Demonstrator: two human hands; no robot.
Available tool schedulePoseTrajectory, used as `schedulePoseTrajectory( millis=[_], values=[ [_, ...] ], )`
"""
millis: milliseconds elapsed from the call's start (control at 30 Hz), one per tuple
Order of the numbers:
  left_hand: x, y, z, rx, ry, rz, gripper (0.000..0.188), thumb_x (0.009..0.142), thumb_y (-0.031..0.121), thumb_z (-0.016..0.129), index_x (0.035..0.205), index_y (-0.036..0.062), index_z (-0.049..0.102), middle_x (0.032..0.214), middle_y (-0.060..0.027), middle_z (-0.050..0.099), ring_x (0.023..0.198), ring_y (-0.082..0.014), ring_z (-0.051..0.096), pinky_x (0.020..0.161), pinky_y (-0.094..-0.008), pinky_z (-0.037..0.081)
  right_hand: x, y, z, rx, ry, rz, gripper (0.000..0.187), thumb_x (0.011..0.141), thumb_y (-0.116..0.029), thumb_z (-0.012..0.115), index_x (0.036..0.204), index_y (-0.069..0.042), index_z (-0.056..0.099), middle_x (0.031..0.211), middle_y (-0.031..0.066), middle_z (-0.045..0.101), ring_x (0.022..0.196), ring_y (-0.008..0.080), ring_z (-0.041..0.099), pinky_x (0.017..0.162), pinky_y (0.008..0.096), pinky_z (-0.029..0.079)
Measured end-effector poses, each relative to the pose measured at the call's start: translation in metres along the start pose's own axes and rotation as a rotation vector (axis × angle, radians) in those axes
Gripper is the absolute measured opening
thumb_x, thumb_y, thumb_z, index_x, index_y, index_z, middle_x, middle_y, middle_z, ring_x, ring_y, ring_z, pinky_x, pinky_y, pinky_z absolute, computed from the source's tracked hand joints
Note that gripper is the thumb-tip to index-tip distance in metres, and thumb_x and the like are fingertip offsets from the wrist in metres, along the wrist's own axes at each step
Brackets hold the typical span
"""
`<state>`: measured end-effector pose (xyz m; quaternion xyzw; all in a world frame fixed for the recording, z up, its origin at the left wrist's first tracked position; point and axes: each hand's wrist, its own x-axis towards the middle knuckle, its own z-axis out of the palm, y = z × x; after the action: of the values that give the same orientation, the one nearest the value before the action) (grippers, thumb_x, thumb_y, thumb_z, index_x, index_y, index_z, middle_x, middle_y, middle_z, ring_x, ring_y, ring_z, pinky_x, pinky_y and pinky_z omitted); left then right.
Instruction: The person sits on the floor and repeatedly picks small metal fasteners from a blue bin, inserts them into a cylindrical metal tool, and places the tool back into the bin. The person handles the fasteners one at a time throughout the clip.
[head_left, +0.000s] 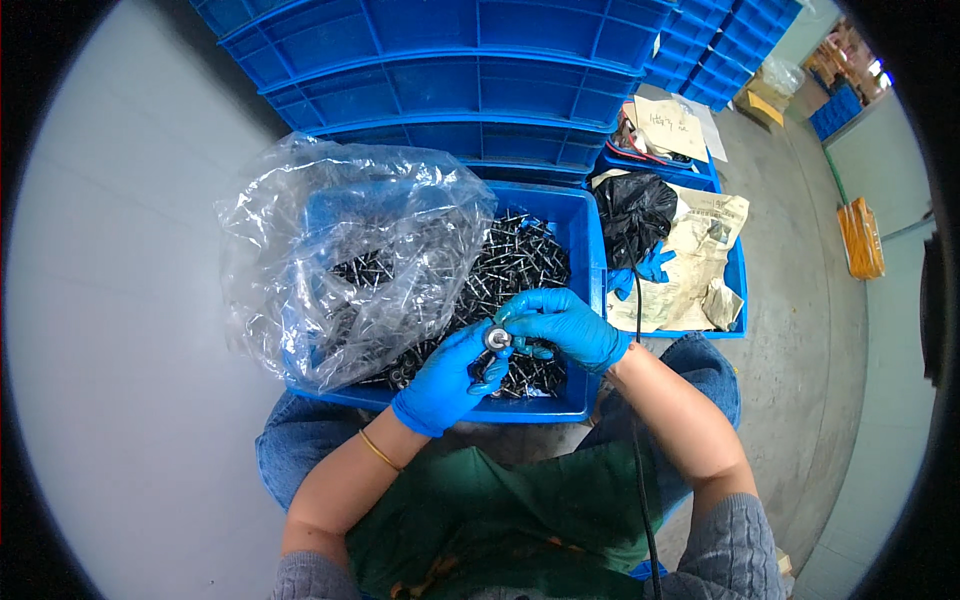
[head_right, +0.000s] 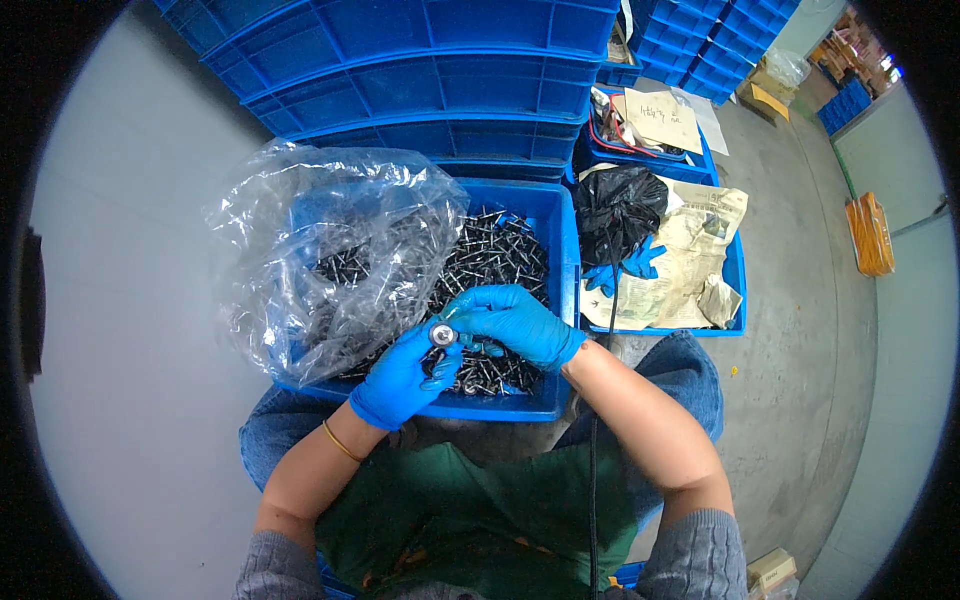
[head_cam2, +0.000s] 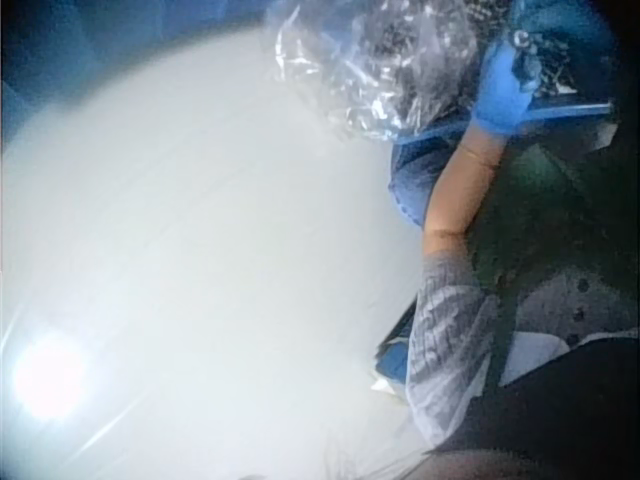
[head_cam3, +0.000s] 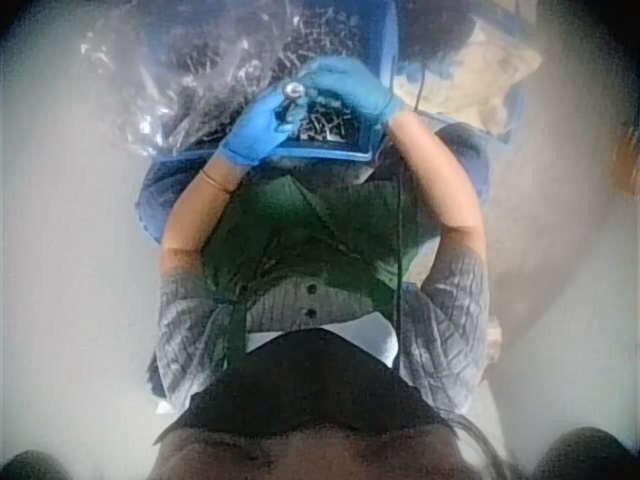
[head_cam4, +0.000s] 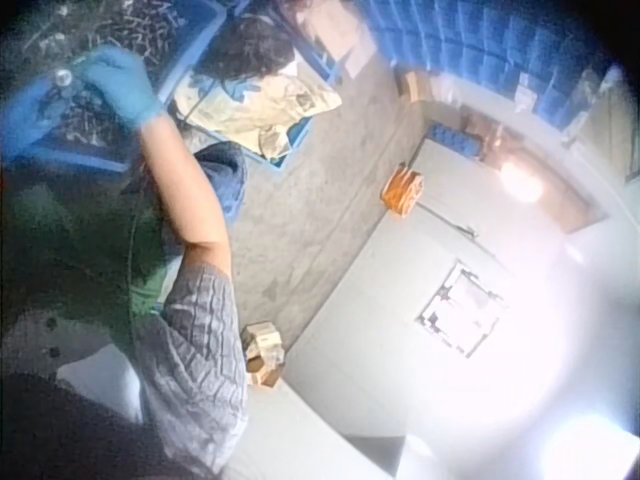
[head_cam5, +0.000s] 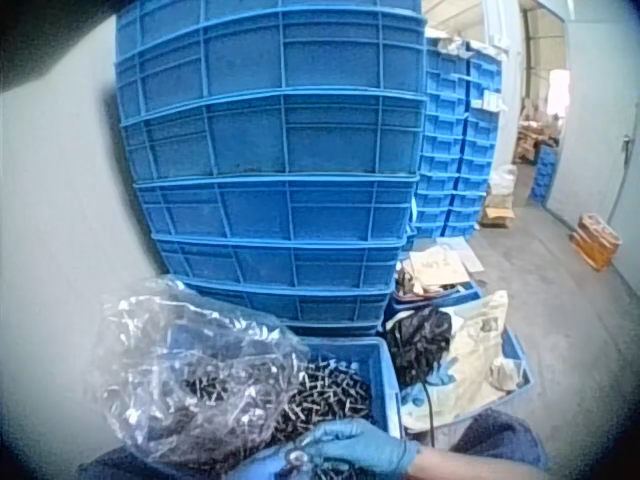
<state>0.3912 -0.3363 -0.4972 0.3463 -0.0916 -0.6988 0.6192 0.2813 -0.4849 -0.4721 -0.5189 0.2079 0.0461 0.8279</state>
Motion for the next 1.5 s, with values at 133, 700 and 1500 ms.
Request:
schedulePoseTrajectory(
  millis=[133,700,1500],
  values=[
    [-0.006,0.0,0.006,0.604,0.037,0.259,0.019,0.083,0.004,0.046,0.102,0.0052,0.048,0.083,-0.0007,0.045,0.065,-0.0051,0.043,0.049,-0.0179,0.036,0.001,0.007,-0.003,-0.155,-0.039,-0.055,0.023,0.077,-0.012,0.059,0.098,-0.006,0.057,0.067,-0.001,0.054,0.055,0.0014,0.045,0.045,0.0151,0.035],
    [-0.012,0.043,-0.017,-0.44,0.063,0.195,0.013,0.081,0.017,0.044,0.078,0.0058,0.05,0.091,-0.0082,0.048,0.075,-0.0152,0.044,0.048,-0.0213,0.036,0.069,0.099,-0.018,-1.754,-0.037,-0.009,0.017,0.072,-0.016,0.05,0.072,-0.006,0.063,0.074,0.0142,0.062,0.069,0.0298,0.061,0.059,0.0395,0.048],
    [-0.003,0.012,0.033,0.434,0.324,0.166,0.018,0.081,0.006,0.052,0.099,0.0048,0.054,0.068,0.0008,0.051,0.052,-0.0011,0.039,0.041,-0.0131,0.027,0.002,0.034,0.015,0.431,0.364,0.004,0.017,0.084,-0.025,0.05,0.077,-0.01,0.055,0.067,0.0002,0.053,0.058,0.0075,0.048,0.043,0.0199,0.035]
  ],
)
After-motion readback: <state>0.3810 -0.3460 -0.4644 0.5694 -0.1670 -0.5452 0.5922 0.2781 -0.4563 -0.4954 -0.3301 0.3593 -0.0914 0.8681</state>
